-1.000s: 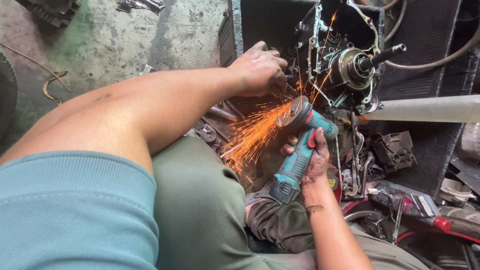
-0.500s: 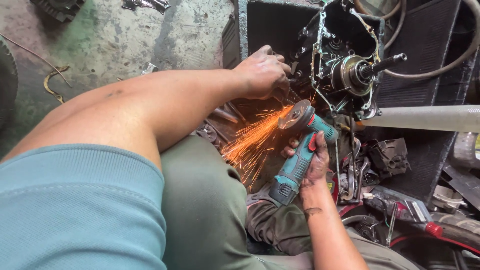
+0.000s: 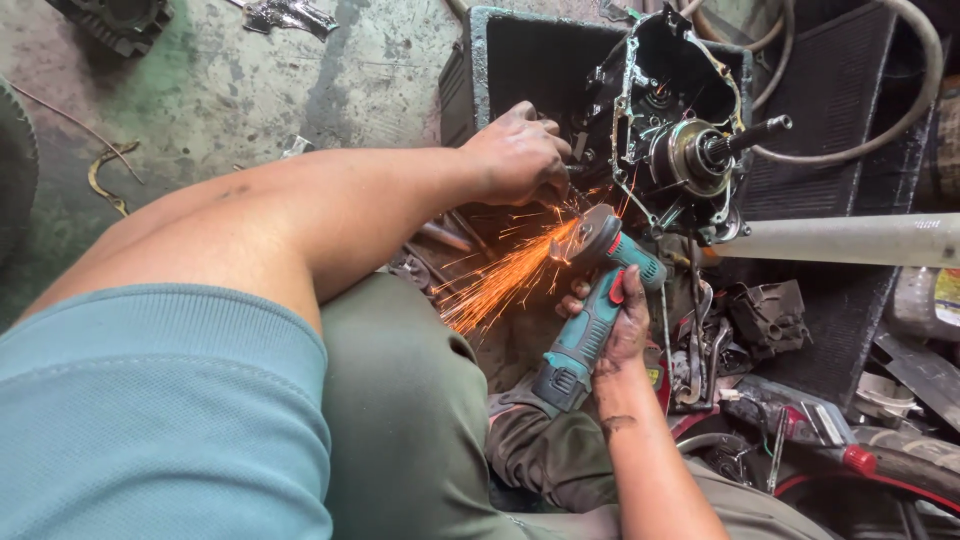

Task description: Disassembling, grinding, and cleaning components of a motorcycle engine crankshaft assembly.

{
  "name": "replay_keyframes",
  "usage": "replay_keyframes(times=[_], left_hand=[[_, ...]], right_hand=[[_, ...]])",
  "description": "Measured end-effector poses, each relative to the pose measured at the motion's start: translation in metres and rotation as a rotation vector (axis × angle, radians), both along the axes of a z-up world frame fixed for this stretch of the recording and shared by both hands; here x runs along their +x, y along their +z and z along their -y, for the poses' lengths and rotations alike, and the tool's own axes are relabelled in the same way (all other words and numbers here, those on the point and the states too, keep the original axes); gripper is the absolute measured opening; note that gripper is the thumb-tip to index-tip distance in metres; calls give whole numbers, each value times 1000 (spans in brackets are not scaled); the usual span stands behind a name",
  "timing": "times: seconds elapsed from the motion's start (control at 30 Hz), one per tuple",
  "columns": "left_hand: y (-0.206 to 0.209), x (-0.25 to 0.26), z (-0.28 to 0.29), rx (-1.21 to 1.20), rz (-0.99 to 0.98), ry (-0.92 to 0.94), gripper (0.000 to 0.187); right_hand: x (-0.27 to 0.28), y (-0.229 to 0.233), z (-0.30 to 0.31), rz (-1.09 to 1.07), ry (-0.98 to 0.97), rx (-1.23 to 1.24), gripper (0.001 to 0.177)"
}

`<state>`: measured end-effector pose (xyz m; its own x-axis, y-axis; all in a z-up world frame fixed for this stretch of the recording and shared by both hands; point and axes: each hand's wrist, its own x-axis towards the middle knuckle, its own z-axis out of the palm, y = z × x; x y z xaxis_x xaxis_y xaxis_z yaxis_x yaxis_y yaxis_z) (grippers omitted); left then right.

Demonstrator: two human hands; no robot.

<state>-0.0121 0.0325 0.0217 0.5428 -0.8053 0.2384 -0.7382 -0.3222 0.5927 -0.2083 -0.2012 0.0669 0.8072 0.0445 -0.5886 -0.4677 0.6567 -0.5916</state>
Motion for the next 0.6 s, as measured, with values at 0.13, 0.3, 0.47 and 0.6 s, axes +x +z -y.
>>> replay_keyframes(times=[0.13, 0.3, 0.47, 0.6], left_hand=[[-2, 1, 2, -8, 10, 3, 15], [-1, 1, 1, -10, 4, -1, 18], [-4, 0, 1, -1, 20, -1, 16], [2, 0, -1, 22, 10, -8, 17]], right_hand=[[0, 0, -2, -28, -28, -49, 53], [-5, -11, 9, -25, -23, 38, 55], [0, 2, -5, -46, -24, -15, 53], [-2, -4, 0, -10, -2, 40, 51]])
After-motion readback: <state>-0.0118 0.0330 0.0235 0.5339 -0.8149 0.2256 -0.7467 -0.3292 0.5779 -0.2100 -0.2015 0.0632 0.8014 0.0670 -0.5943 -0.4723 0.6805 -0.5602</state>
